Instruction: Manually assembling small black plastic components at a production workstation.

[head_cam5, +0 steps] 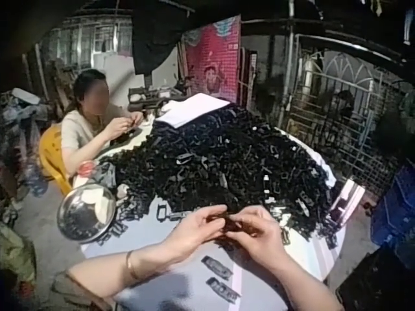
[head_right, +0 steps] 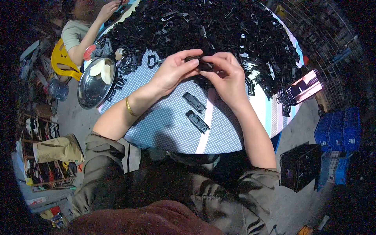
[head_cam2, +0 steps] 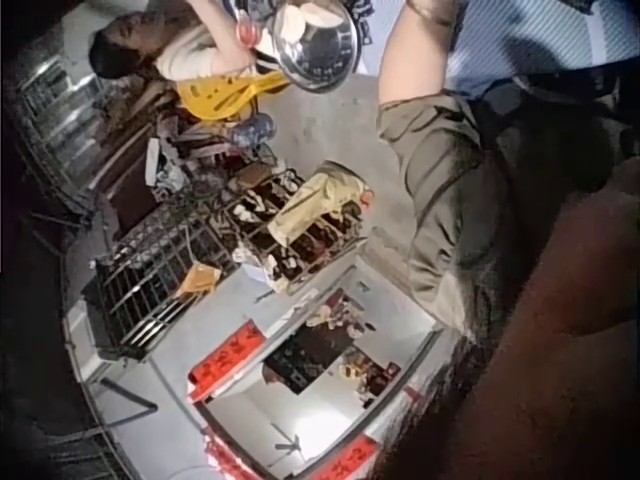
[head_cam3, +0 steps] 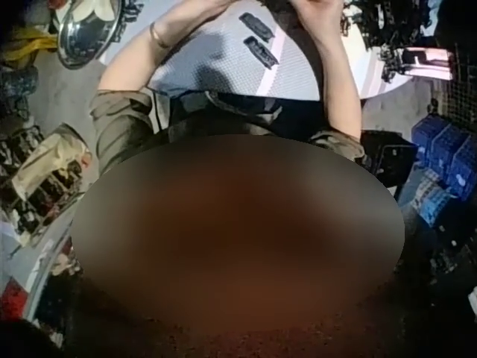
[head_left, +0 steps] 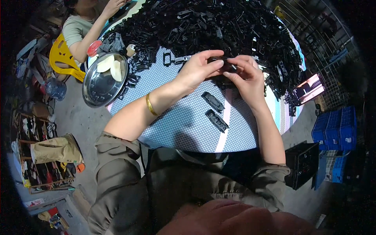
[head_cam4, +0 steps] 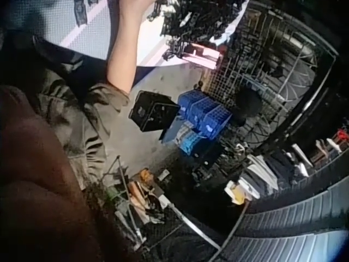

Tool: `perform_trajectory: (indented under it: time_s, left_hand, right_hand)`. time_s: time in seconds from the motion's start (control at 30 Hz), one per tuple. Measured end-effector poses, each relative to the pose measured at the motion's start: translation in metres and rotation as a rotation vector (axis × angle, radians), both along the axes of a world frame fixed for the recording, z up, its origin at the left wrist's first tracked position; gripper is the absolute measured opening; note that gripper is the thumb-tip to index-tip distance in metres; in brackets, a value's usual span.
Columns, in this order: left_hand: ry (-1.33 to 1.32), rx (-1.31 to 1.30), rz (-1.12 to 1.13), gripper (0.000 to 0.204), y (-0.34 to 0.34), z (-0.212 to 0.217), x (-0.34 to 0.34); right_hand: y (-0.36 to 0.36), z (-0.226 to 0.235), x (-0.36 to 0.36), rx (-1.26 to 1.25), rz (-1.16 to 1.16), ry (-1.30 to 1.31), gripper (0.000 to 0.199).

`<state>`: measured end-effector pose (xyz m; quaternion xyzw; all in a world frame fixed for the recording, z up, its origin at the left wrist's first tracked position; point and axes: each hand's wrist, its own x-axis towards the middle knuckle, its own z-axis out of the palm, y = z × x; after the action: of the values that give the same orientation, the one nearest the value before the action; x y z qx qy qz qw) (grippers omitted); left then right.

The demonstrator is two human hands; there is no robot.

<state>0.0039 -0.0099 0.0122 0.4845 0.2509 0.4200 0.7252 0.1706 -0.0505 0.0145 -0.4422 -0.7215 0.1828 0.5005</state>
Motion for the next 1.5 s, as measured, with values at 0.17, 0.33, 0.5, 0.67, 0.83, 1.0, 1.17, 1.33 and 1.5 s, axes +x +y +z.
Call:
perform_trajectory:
  time_s: [0.17, 0.33, 0.5, 0.67, 0.83, 1.0, 1.17, 1.33, 1.5]
  left_hand:
    - [0.02, 0.06, -0.007, 0.036, 0.003, -0.003, -0.003]
    - [0.015, 0.081, -0.003, 0.036, 0.002, -0.001, -0.004]
    - [0.064, 0.036, -0.076, 0.036, 0.0, 0.007, -0.006]
    - [0.072, -0.157, -0.048, 0.034, 0.003, -0.001, -0.003]
    - [0.056, -0.168, -0.085, 0.03, -0.003, 0.004, -0.004]
    - [0.594, 0.62, -0.515, 0.026, -0.02, 0.011, -0.002]
    - [0.689, 0.979, -0.607, 0.031, -0.035, 0.007, -0.006]
    - [0.517, 1.124, -0.889, 0.038, -0.017, 0.016, -0.017]
    - [0.571, 0.622, -0.501, 0.028, 0.007, 0.023, -0.018]
  right_hand:
    - [0.004, 0.004, 0.002, 0.092, -0.079, -0.134, 0.035]
    - [0.008, 0.003, 0.012, -0.427, 0.177, 0.362, 0.032]
    - [0.012, -0.003, 0.017, -0.516, 0.2, 0.321, 0.032]
    - [0.021, -0.003, 0.02, -0.552, 0.134, 0.544, 0.032]
    - [0.027, 0.006, 0.054, -0.209, -0.231, 0.283, 0.025]
    - [0.029, -0.002, 0.059, -0.06, -0.279, 0.084, 0.015]
    - [0.017, 0.003, 0.047, -0.122, -0.042, -0.327, 0.015]
    - [0.012, 0.002, 0.028, 0.115, -0.123, -0.566, 0.023]
    - [0.015, -0.01, 0.018, 0.173, -0.177, -0.652, 0.019]
